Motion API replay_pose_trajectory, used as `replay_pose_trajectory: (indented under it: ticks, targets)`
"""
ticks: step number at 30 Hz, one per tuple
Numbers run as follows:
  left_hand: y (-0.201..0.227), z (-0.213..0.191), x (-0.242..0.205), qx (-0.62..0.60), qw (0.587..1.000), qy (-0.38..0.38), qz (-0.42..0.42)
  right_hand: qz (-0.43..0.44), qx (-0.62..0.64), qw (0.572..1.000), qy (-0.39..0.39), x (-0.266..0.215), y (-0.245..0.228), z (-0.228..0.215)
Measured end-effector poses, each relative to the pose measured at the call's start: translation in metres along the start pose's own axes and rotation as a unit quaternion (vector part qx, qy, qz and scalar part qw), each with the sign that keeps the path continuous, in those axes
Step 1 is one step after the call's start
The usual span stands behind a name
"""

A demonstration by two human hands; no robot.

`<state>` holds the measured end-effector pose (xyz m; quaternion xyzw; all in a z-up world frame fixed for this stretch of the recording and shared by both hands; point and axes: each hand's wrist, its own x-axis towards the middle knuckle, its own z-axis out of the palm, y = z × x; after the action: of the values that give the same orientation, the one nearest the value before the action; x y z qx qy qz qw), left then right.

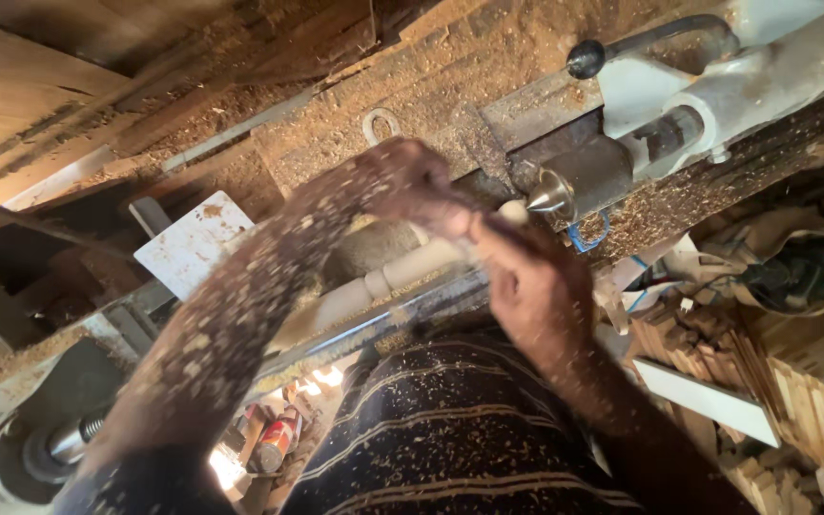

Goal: The person shapes a wooden rod mounted on a lathe using a chisel, creating decorative beads and grooves. After shaping, the person removes the finished rod from the lathe and carries it away.

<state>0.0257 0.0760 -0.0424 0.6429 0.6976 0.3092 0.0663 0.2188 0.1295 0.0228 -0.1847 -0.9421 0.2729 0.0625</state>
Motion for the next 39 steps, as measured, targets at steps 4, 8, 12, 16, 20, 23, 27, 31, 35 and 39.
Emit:
replay_pose_trajectory:
  ticks: [4,8,12,16,20,23,27,31,35,39]
  targets:
    - [-0.016,-0.022,-0.002,0.027,0.999,0.038,0.028,-0.021,-0.064,0.997,0.045,0.005,0.013,-0.016]
    - [-0.002,-0.048,-0.011,0.097,0.995,0.015,0.015,-0.048,-0.051,0.986,0.154,-0.012,0.014,-0.016]
    - [0.012,-0.067,-0.066,0.047,0.989,0.125,0.067,-0.072,-0.053,0.987,0.134,-0.019,0.018,0.015]
    - [0.025,-0.069,-0.108,-0.125,0.992,-0.003,-0.017,-0.207,-0.126,0.964,0.114,-0.033,-0.008,0.02]
    - [0.035,-0.069,-0.126,-0.023,0.979,-0.089,-0.179,-0.228,-0.178,0.953,0.089,-0.03,-0.023,0.033]
    - [0.032,-0.069,-0.113,-0.105,0.935,-0.202,-0.271,-0.225,-0.167,0.957,0.074,-0.032,-0.015,0.037]
    - [0.023,-0.062,-0.071,-0.044,0.857,-0.399,-0.324,-0.241,-0.189,0.945,0.111,-0.032,0.005,0.042]
    - [0.026,-0.055,-0.038,-0.051,0.869,-0.357,-0.338,-0.221,-0.238,0.939,0.11,-0.027,0.027,0.028]
    - [0.03,-0.069,-0.046,-0.089,0.867,-0.338,-0.355,-0.245,-0.205,0.939,0.129,-0.029,0.019,0.039]
    - [0.029,-0.093,-0.07,-0.09,0.841,-0.368,-0.386,-0.24,-0.141,0.953,0.117,-0.036,-0.006,0.061]
